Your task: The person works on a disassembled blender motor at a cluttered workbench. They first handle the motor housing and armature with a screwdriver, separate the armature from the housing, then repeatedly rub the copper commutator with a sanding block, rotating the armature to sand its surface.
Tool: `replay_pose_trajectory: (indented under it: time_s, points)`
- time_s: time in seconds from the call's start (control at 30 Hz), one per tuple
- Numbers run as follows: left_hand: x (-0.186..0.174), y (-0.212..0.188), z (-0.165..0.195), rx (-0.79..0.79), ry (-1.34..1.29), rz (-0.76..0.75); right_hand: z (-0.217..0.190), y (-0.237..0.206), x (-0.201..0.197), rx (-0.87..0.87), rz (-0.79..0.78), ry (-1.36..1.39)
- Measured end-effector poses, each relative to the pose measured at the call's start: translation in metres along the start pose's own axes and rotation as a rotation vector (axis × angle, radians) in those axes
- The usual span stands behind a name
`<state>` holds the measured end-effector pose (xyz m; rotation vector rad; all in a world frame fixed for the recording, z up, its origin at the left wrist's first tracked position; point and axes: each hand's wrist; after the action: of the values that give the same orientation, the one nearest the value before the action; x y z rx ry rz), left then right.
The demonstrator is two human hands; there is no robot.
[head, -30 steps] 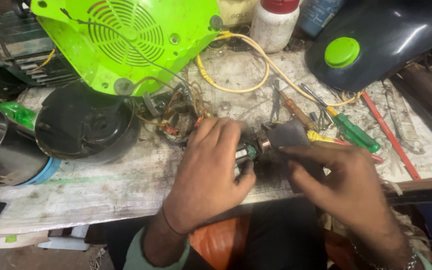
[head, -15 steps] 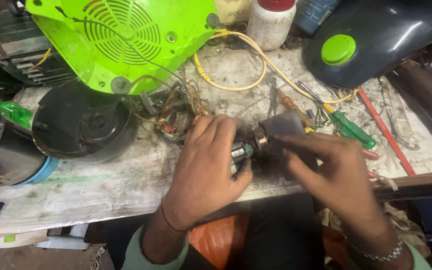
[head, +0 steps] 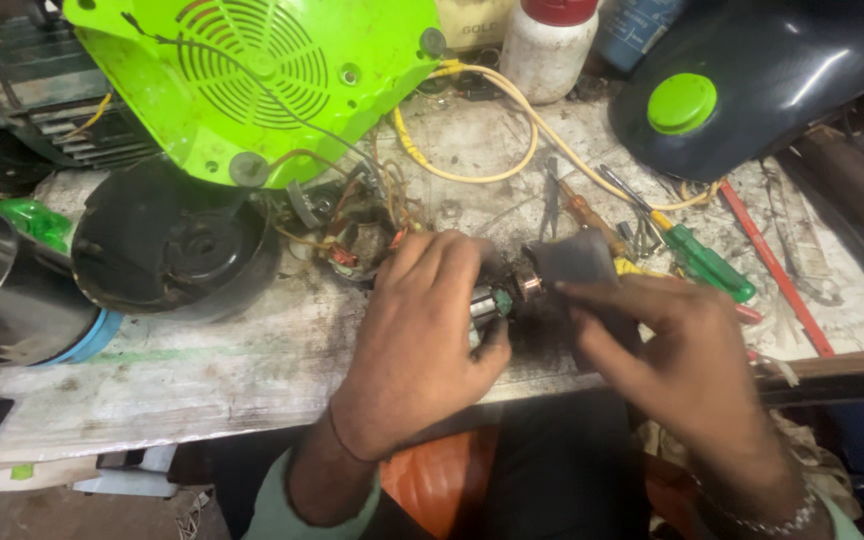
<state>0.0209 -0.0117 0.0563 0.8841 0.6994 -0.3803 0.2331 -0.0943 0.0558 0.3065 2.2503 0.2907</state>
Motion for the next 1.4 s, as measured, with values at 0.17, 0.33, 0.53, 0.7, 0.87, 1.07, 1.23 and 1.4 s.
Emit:
replay_pose_trajectory:
  time_s: [0.17,0.33,0.53,0.7,0.87,1.07,1.23,1.4]
  points:
    - [0.001,0.001,0.0,-0.031,-0.004,-0.022,0.005,-0.001,0.0,-0.067,0.026,-0.023]
    - [0.002,0.0,0.0,-0.017,-0.006,-0.006,0.008,-0.002,0.003,-0.057,0.023,0.005]
    - [0.005,0.0,-0.002,-0.026,-0.011,-0.005,0.011,0.001,0.006,-0.064,0.047,-0.001]
    - [0.004,-0.001,-0.002,-0.035,-0.061,0.013,0.017,-0.001,0.006,-0.065,0.021,0.008]
    - [0.006,-0.001,0.0,-0.066,-0.048,-0.027,0.018,-0.004,0.0,0.034,-0.093,-0.01]
    - [0.005,0.001,-0.001,-0.046,-0.024,0.0,0.01,-0.002,0.001,0.072,-0.034,-0.049]
    - [0.006,0.002,0.0,-0.055,-0.021,-0.017,0.012,-0.003,-0.003,-0.012,-0.062,-0.05]
    - [0.005,0.001,-0.002,-0.036,-0.057,0.011,0.016,-0.002,0.004,-0.027,0.036,0.012]
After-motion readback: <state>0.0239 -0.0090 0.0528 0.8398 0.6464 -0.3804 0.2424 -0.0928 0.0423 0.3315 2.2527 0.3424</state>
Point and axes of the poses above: each hand's wrist, its own y-axis towards the middle knuckle, its own x-axis out of the palm, z = x × y, and after that the axes turned 2 degrees about y, right-handed
